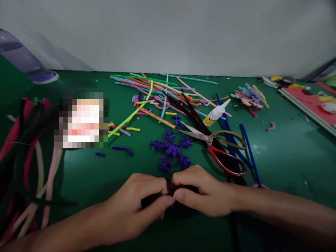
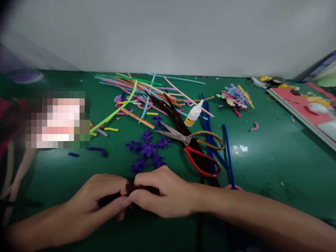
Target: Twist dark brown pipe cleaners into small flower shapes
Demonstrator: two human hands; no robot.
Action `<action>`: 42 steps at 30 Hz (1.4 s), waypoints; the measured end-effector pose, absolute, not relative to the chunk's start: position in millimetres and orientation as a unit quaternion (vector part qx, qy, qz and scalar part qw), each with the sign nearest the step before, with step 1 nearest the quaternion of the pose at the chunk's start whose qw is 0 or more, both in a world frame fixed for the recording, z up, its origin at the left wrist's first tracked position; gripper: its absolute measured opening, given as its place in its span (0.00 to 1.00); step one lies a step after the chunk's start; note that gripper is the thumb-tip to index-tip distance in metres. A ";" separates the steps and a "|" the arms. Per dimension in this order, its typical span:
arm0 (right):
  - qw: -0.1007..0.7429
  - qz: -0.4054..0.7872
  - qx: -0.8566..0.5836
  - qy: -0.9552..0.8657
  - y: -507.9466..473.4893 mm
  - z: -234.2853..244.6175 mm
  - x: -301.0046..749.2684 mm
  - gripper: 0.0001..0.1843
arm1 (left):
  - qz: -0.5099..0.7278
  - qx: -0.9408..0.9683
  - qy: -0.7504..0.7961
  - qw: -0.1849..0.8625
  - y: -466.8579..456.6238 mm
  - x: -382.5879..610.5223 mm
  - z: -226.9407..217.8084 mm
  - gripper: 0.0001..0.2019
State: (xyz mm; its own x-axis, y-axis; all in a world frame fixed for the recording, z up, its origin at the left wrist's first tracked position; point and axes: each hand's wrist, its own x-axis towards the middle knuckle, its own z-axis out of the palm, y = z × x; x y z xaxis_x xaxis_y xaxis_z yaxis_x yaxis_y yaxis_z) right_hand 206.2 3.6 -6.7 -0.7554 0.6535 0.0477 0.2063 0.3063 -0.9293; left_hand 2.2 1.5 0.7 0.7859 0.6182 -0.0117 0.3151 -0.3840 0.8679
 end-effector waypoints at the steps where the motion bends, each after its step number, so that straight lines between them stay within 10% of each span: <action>1: 0.212 0.518 -0.276 -0.782 3.8 -6.6 206.1 0.15 | 0.161 0.814 0.285 0.479 1.5 1.9 0.4 0.13; 42: 0.267 0.528 -0.284 -0.755 2.2 -4.2 203.0 0.13 | 0.241 0.761 0.365 0.480 4.1 7.1 3.5 0.06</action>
